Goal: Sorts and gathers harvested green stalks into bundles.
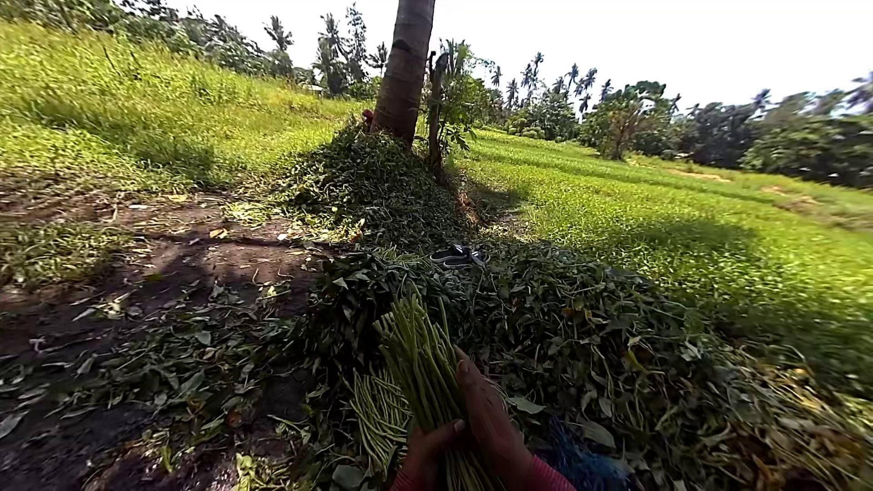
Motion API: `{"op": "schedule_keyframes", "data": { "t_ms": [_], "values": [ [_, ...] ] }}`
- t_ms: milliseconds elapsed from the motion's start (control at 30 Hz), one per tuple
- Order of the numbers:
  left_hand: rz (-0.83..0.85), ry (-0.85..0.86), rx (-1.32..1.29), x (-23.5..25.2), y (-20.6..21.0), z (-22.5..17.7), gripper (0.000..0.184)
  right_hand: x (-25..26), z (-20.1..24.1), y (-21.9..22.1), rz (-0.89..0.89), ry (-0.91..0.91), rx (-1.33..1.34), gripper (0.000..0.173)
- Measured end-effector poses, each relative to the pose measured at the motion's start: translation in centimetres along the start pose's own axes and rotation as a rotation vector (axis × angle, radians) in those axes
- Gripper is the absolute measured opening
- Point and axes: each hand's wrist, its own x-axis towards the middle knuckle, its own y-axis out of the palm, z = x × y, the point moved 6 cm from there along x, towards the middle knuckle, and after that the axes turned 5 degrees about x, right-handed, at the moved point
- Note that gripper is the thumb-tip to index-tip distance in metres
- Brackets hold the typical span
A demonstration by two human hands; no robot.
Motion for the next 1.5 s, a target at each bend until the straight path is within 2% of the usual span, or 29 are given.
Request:
{"op": "schedule_keyframes", "data": {
  "t_ms": [100, 167, 233, 333, 400, 500, 633, 767, 900, 1033, 1100, 1133, 1200, 1267, 1300, 1367, 1433, 1500],
  "values": [
    [-0.081, 0.011, 0.106, -0.1, -0.2, 0.3, 0.069, -0.1, -0.3, 0.8, 0.203, -0.053, -0.226, 0.093],
    [-0.046, 0.012, 0.233, -0.1, -0.6, 0.5, 0.078, 0.2, -0.5, 0.9, 0.272, -0.034, -0.291, 0.096],
    [0.037, -0.01, 0.324, -0.5, 0.1, 0.1, 0.077, 0.7, -0.9, 0.1, 0.234, 0.025, -0.224, 0.084],
    [0.064, -0.079, 0.296, -0.7, 0.6, 0.6, 0.08, 0.8, -1.6, -0.9, 0.044, 0.104, -0.085, 0.065],
    [0.089, -0.088, 0.178, -0.5, 0.2, 1.1, 0.075, 0.4, -1.8, -0.4, 0.091, 0.075, -0.098, 0.063],
    [0.164, -0.063, 0.018, -0.3, -0.3, 1.4, 0.073, -0.4, -0.8, 0.5, 0.339, 0.086, -0.238, 0.079],
    [-0.006, -0.009, 0.086, -0.3, -0.5, 2.0, 0.087, -0.5, 1.2, 0.7, 0.495, 0.185, -0.555, 0.093],
    [-0.087, 0.121, 0.093, 0.3, -0.8, 3.2, 0.075, -0.5, 2.0, 1.1, 0.51, 0.2, -0.7, 0.096],
    [-0.069, 0.094, -0.034, 0.4, -0.5, 3.5, 0.07, -0.1, 2.6, 1.5, 0.533, 0.184, -0.7, 0.093],
    [-0.147, 0.087, -0.053, 0.0, 1.2, 1.6, 0.042, 0.6, 4.3, 2.2, 0.56, 0.153, -0.864, 0.1],
    [-0.152, 0.084, -0.161, -0.4, 2.0, 1.1, 0.028, 1.2, 4.5, 2.5, 0.588, 0.168, -0.813, 0.095],
    [-0.116, 0.098, -0.225, -0.1, 1.9, 1.1, 0.031, 1.6, 4.6, 2.6, 0.601, 0.169, -0.739, 0.091],
    [-0.07, 0.131, -0.305, 0.8, 1.6, 1.1, 0.053, 2.2, 5.2, 2.4, 0.588, 0.152, -0.523, 0.083],
    [-0.041, 0.142, -0.283, 1.1, 1.8, 0.1, 0.056, 2.1, 6.6, 1.3, 0.524, 0.13, -0.359, 0.082],
    [-0.042, 0.158, -0.268, 1.3, 1.7, -0.3, 0.061, 1.9, 7.3, 0.5, 0.487, 0.104, -0.404, 0.083],
    [-0.078, 0.206, -0.217, 1.8, 1.3, -1.0, 0.07, 0.5, 8.1, -1.0, 0.451, 0.074, -0.667, 0.096],
    [-0.052, 0.295, -0.169, 2.2, 1.2, -2.0, 0.065, -1.9, 7.2, -1.7, 0.453, 0.117, -0.937, 0.117],
    [-0.084, 0.362, -0.097, 2.1, 1.3, -2.8, 0.059, -3.8, 4.7, -2.3, 0.451, 0.17, -1.088, 0.133]
  ]
}}
